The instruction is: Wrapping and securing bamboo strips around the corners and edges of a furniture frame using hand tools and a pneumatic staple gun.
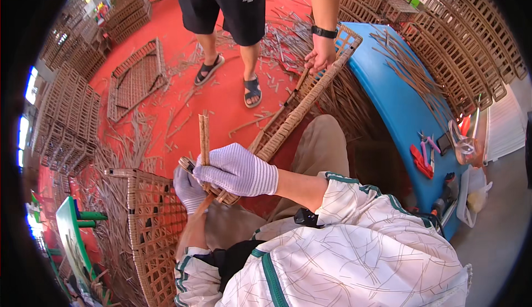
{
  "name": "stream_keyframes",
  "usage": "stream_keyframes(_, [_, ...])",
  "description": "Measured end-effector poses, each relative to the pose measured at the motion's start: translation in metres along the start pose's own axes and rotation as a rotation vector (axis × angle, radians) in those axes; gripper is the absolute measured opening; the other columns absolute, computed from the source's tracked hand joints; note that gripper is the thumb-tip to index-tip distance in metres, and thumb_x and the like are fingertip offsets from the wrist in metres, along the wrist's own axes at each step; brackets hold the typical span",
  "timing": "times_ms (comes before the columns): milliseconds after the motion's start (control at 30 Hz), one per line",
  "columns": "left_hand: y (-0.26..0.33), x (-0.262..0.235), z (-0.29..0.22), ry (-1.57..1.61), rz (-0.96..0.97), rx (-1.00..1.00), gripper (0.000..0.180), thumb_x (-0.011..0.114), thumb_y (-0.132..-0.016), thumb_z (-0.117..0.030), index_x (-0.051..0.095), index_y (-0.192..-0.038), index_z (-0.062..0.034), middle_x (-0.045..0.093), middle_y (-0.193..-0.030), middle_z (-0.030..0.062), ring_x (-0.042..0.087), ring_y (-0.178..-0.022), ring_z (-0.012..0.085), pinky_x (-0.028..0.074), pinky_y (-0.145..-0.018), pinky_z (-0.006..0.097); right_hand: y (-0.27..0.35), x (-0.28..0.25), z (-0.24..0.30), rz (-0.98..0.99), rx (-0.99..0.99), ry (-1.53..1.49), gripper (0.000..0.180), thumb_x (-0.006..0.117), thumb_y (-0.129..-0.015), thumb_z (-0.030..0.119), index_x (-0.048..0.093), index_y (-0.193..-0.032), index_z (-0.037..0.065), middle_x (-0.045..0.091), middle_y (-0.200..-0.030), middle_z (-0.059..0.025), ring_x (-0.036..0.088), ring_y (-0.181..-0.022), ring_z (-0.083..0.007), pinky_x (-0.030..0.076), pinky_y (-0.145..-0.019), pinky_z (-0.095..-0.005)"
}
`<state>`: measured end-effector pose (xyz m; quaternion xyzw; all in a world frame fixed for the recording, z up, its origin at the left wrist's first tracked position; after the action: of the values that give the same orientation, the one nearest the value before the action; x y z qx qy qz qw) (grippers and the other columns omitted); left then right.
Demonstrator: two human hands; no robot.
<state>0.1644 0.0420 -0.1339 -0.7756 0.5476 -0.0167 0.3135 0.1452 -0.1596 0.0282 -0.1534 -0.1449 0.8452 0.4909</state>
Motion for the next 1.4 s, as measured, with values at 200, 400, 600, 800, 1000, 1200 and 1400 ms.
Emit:
stream_keyframes(200, [0.018,0.016,0.049,0.827,-0.151,-0.693,0.017,0.048,-0.1,-0.012,0.062,-0.097,-0.0038,0.061,-0.084,0.0027,0.057,-0.073,0.0131,0.049,-0.07,0.03,-0.008,0.001,-0.008,0.02,0.02,0.021,0.023,0.057,-0.1,0.02,0.064,-0.091,0.0,0.064,-0.069,-0.0101,0.067,-0.064,-0.0258,0.052,-0.062,-0.0353])
stream_keyframes(400, [0.034,0.013,0.045,0.686,-0.141,-0.544,0.024,0.047,-0.101,-0.015,0.059,-0.117,-0.0007,0.062,-0.102,0.0138,0.061,-0.089,0.0224,0.05,-0.085,0.038,-0.009,-0.005,-0.003,0.049,0.02,-0.036,0.015,0.058,-0.099,0.014,0.064,-0.094,0.002,0.065,-0.075,-0.009,0.066,-0.064,-0.025,0.052,-0.06,-0.0354])
stream_keyframes(600, [0.033,-0.002,0.046,-0.18,0.317,-0.192,0.038,0.058,-0.097,-0.015,0.053,-0.13,0.0009,0.063,-0.118,0.014,0.064,-0.109,0.0276,0.051,-0.102,0.036,-0.007,-0.006,-0.003,0.053,-0.075,0.053,0.016,0.057,-0.097,0.016,0.059,-0.088,0.003,0.059,-0.073,-0.0135,0.062,-0.063,-0.0342,0.049,-0.058,-0.0417])
stream_keyframes(800, [-0.011,0.004,-0.009,-0.254,0.081,-0.025,0.01,0.057,-0.093,-0.004,0.063,-0.089,0.0032,0.058,-0.084,0.0123,0.057,-0.078,0.0267,0.047,-0.075,0.037,-0.01,0.003,-0.016,0.074,-0.028,0.031,0.014,0.061,-0.094,0.016,0.061,-0.091,0.003,0.059,-0.073,-0.0125,0.061,-0.063,-0.0346,0.049,-0.056,-0.0419])
stream_keyframes(1000, [-0.016,0.013,-0.019,-0.291,0.133,-0.083,0.009,0.056,-0.091,-0.001,0.063,-0.091,0.0037,0.059,-0.084,0.0124,0.058,-0.079,0.0273,0.048,-0.076,0.037,-0.005,-0.002,-0.012,0.105,-0.015,-0.008,0.013,0.064,-0.092,0.016,0.064,-0.09,0.003,0.06,-0.074,-0.0105,0.062,-0.064,-0.032,0.048,-0.054,-0.0412])
stream_keyframes(1200, [-0.029,0.021,-0.044,-0.364,0.2,0.069,0.009,0.056,-0.092,-0.001,0.064,-0.093,0.0034,0.061,-0.086,0.0127,0.059,-0.082,0.0267,0.05,-0.078,0.037,0.015,0.013,-0.025,0.358,0.167,0.003,0.03,0.067,-0.089,0.034,0.066,-0.101,0.006,0.063,-0.088,-0.0096,0.065,-0.083,-0.0319,0.052,-0.071,-0.0403])
stream_keyframes(1400, [0.017,0.024,0.03,1.049,-0.024,-0.569,0.023,0.049,-0.098,-0.005,0.054,-0.118,0.0048,0.061,-0.119,0.0134,0.062,-0.113,0.0261,0.051,-0.106,0.044,0.005,-0.005,-0.002,0.122,-0.041,-0.073,0.016,0.058,-0.097,0.017,0.061,-0.088,0.004,0.057,-0.07,-0.0142,0.061,-0.065,-0.0381,0.049,-0.059,-0.0434])
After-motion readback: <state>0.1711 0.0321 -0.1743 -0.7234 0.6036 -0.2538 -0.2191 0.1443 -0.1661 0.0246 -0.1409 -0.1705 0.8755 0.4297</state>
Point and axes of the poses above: each hand's wrist, its own y-axis away from the middle knuckle, its own x-axis out of the palm, z = x × y, the point moved 7 cm from there along -y, towards the middle knuckle
